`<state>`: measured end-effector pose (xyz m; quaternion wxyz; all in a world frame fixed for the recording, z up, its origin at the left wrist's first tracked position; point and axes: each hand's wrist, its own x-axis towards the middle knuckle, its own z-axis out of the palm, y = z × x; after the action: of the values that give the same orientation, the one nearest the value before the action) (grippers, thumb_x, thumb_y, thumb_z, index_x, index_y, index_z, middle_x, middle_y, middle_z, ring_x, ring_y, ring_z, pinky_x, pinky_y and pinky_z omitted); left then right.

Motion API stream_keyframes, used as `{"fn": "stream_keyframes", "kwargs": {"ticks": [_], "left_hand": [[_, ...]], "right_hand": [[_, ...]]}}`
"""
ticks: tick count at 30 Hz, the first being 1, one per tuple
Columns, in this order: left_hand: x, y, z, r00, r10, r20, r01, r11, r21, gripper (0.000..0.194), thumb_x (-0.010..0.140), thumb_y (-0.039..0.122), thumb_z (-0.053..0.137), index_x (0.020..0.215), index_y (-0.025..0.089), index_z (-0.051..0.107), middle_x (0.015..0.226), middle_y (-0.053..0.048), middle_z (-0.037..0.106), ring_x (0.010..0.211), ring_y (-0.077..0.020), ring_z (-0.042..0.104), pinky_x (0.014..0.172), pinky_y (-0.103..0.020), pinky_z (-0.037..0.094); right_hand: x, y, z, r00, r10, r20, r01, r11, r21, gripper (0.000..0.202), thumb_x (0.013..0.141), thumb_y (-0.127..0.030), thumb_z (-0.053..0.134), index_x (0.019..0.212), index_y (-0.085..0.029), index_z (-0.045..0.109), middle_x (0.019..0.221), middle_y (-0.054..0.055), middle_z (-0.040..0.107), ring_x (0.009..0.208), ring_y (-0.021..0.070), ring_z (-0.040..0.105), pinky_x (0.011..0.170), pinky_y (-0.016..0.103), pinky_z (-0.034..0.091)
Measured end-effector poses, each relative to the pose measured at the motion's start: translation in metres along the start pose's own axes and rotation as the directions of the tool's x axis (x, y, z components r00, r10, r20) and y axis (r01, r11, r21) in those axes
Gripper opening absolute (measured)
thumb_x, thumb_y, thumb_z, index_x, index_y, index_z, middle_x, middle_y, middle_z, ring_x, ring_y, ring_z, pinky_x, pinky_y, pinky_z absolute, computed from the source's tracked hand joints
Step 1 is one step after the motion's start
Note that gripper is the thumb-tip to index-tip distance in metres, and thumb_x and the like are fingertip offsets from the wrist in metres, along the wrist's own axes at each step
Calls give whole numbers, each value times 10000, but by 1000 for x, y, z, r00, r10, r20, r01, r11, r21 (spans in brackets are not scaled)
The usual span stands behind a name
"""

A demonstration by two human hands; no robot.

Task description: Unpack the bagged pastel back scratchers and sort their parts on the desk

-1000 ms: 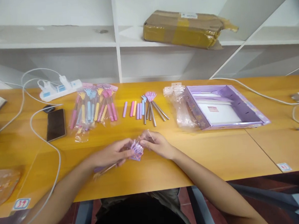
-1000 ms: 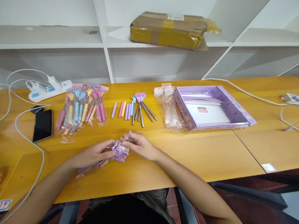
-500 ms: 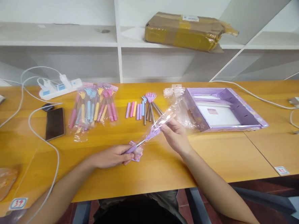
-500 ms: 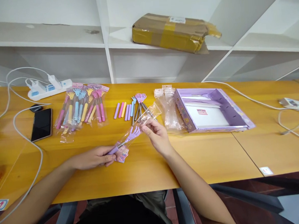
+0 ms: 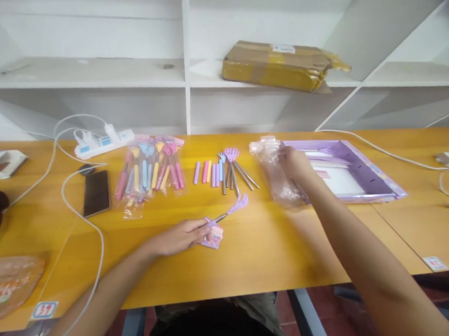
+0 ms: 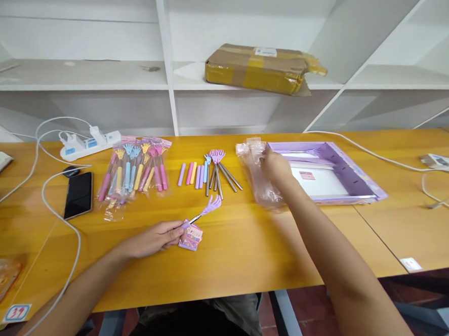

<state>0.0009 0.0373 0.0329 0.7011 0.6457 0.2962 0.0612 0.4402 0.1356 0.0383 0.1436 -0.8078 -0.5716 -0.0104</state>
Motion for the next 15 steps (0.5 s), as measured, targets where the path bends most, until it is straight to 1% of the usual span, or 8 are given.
{"fn": "stream_keyframes", "kwargs": {"ticks": [3, 6, 9, 11, 12, 13, 14, 15], "left_hand": [[2, -6, -1, 999, 9, -31, -10, 1000, -29, 530, 1027, 714, 500, 1029, 192, 597, 752, 48, 408, 623, -112, 305, 549, -237, 259], [4, -10, -1, 999, 5, -53, -9, 997, -80, 520, 1022, 716, 508, 1013, 198, 553, 729, 68, 343, 606, -107, 267, 539, -231, 222], [4, -8, 1, 991, 40, -128, -47, 997, -54, 505, 1046, 695, 476, 1042, 197, 560, 769, 43, 463, 632, -110, 384, 572, -227, 316], [2, -5, 3, 976, 108, -188, -96, 993, 76, 482, 1084, 648, 423, 1075, 198, 598, 901, -15, 616, 766, -143, 545, 690, -255, 443], [1, -3, 5, 968, 144, -207, -107, 978, 180, 466, 1104, 616, 397, 1087, 203, 614, 969, -35, 662, 845, -164, 598, 763, -277, 478], [0, -2, 8, 960, 175, -218, -105, 949, 298, 447, 1120, 582, 376, 1099, 210, 624, 1015, -45, 691, 902, -181, 631, 817, -297, 494], [0, -2, 11, 955, 203, -216, -97, 903, 419, 425, 1131, 551, 365, 1113, 217, 627, 1043, -50, 710, 928, -194, 654, 843, -311, 502], [0, -4, 14, 951, 234, -204, -92, 840, 535, 402, 1137, 524, 362, 1131, 221, 626, 1058, -55, 723, 929, -204, 673, 843, -320, 509]], "right_hand": [[2, -6, 11, 996, -8, 83, 23, 984, -177, 441, 1015, -180, 486, 1424, -31, 562, 1206, 303, 711, 1014, 334, 722, 832, 394, 505], [-1, -14, 7, 998, -47, 42, 56, 966, -251, 446, 1018, -173, 462, 1430, -23, 542, 1324, 335, 626, 994, 324, 719, 799, 384, 502], [-23, -32, -10, 992, -97, -86, 90, 992, -84, 325, 1035, -239, 475, 1283, -91, 627, 1271, 250, 647, 918, 277, 689, 763, 352, 488], [-56, -51, -20, 974, -225, -22, 226, 955, 191, 210, 1025, -312, 551, 1092, -148, 664, 1075, 147, 691, 832, 225, 635, 729, 316, 468], [-78, -63, -23, 929, -355, 100, 297, 880, 371, 195, 1004, -361, 614, 1004, -172, 661, 947, 92, 683, 775, 198, 596, 700, 296, 452], [-101, -76, -24, 819, -521, 241, 328, 769, 550, 240, 966, -426, 690, 950, -188, 656, 860, 46, 657, 727, 176, 551, 667, 279, 433], [-126, -89, -23, 683, -651, 333, 285, 656, 699, 315, 911, -489, 768, 925, -196, 652, 813, 12, 627, 695, 156, 510, 641, 268, 413], [-151, -102, -20, 575, -733, 365, 195, 556, 808, 379, 868, -534, 814, 899, -197, 643, 786, -10, 598, 674, 140, 474, 619, 261, 387]]}}
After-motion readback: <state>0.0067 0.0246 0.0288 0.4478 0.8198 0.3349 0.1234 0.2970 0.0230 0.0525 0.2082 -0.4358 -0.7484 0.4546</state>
